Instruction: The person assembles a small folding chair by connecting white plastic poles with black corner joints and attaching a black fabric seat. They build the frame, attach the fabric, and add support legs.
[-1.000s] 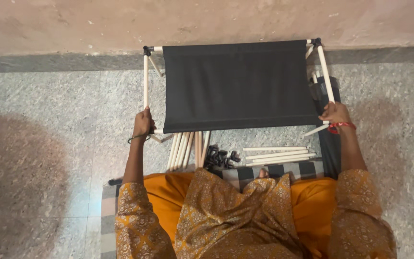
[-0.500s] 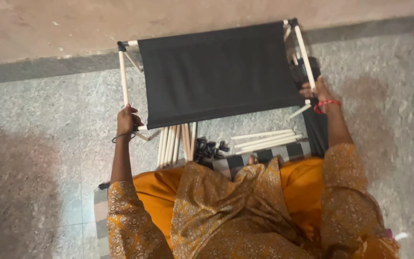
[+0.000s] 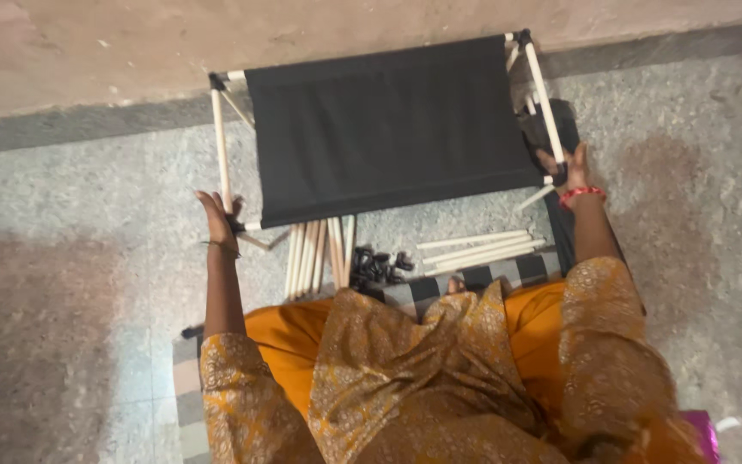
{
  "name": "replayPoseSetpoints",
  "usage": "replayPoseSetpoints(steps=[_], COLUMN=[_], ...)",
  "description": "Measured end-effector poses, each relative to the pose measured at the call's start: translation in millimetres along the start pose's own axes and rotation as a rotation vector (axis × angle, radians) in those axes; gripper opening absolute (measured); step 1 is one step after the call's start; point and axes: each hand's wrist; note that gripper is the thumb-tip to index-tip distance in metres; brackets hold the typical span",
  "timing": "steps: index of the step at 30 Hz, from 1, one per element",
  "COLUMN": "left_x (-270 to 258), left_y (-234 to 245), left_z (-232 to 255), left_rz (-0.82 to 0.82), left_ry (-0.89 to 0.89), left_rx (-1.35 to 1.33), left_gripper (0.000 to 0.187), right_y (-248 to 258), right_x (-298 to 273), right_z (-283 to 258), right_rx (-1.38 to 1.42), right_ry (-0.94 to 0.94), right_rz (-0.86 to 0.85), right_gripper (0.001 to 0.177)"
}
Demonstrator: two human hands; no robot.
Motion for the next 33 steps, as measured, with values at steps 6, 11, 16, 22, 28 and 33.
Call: replayPoseSetpoints(steps=[6, 11, 16, 22, 28, 33], left_x=[-2.1, -2.0, 30.7, 32.4, 9.5, 4.7], left_y=[7.7, 22.3, 9.5, -26.7, -25.3, -44.6], left_z=[-4.0, -13.6, -2.3, -12.6, -16.5, -0.5], left_rz=[-0.103, -0.135, -0.118, 0.091, 0.190, 0.280], left_ry=[0.079, 0.044, 0.110, -0.007, -0.044, -0.118], left_rx=[-0.232, -0.449, -0.250, 0.180, 0.431, 0.788], left_gripper=[0.119, 0.113, 0.113, 0.096, 0.074, 0.060], right_y=[18.5, 18.3, -6.4, -41.7, -30.2, -30.2], right_x=[-11.3, -1.0, 2.4, 8.8, 4.8, 15.0], right_z=[-0.2, -13.7, -37.0, -35.5, -30.7, -31.6], right_rx=[-0.759, -0.849, -0.831, -1.030, -1.381, -1.641], right_ry=[-0.086, 0.542, -0.011, 0.051, 0.083, 0.086], right_rz=[0.426, 0.049, 0.328, 0.426, 0.447, 0.449], right_gripper=[0.083, 0.050, 0.035, 0.021, 0.026, 0.038])
Point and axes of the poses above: each hand's wrist, its own x-axis towards the middle knuckle, its own y-axis out of the back of the hand, z = x × y, and after that the axes turned 10 degrees about -x, right-handed
